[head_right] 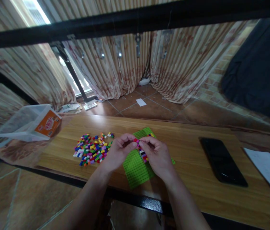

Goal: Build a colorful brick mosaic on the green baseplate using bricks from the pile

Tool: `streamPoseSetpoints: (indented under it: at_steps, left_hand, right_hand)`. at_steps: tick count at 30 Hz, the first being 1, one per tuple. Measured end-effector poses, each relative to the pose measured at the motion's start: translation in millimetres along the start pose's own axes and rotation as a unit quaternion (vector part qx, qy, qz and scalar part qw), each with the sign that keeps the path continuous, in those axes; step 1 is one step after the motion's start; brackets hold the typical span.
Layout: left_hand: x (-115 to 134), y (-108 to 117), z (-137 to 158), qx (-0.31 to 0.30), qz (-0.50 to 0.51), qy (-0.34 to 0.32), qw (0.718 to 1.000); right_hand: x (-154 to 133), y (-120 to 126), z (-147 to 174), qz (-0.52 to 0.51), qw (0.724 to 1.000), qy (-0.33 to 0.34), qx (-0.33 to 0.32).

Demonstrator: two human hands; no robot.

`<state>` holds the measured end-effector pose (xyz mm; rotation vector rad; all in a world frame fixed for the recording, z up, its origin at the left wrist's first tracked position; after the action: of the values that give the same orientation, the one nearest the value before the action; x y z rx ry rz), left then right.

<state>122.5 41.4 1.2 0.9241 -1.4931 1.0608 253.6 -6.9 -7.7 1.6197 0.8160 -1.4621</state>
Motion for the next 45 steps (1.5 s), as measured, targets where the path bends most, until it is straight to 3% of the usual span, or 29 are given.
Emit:
streamPoseSetpoints:
  at_steps: [8, 13, 15, 19, 21, 29, 36, 45]
  left_hand:
    - [3.6, -8.8, 5.5, 0.007, -0.111, -0.031, 0.993]
    - [3.2, -13.6, 7.5, -0.01, -0.091, -0.026, 0.996]
    - [2.3, -9.3, 5.3, 0.011, -0.084, -0.024, 0.996]
    - [-3.2, 4.6, -1.2, 0.068, -0.079, -0.011, 0.994]
    - [-6.4, 8.9, -3.2, 0.082, -0.092, -0.004, 0.992]
    - [-7.8, 9.0, -2.2, 0.077, -0.1, 0.003, 0.992]
    - [-9.7, 13.8, -2.4, 0.086, -0.093, 0.015, 0.992]
    - [-9.4, 20.2, -2.8, 0.089, -0.124, 0.01, 0.988]
  right_hand:
    - [-3.4, -1.9, 3.8, 0.034, 0.998, 0.044, -0.007]
    - [-2.6, 6.7, 0.4, 0.002, 1.0, 0.0, -0.018]
    - [-1.9, 24.4, -7.2, 0.016, 1.0, -0.003, 0.019]
    - [-2.3, 77.4, -22.9, 0.11, 0.977, 0.045, 0.179]
    - [0.5, 88.6, -26.1, 0.141, 0.966, 0.063, 0.206]
    - [14.2, 54.6, -28.4, 0.145, 0.978, 0.094, 0.114]
    - [11.5, 41.5, -34.7, 0.163, 0.97, 0.137, 0.119]
    - [18.7, 38.9, -37.7, 0.168, 0.967, 0.123, 0.149]
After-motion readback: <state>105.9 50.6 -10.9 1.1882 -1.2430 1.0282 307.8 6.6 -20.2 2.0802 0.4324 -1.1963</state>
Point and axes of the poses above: each hand's wrist, its own z-axis away from the middle knuckle, its own y-axis out of the back of the hand, x = y × z, the point moved 8 cm from there along -z, towards the middle knuckle, and after that the axes turned 13 degrees about x, right-handed, at the moved point
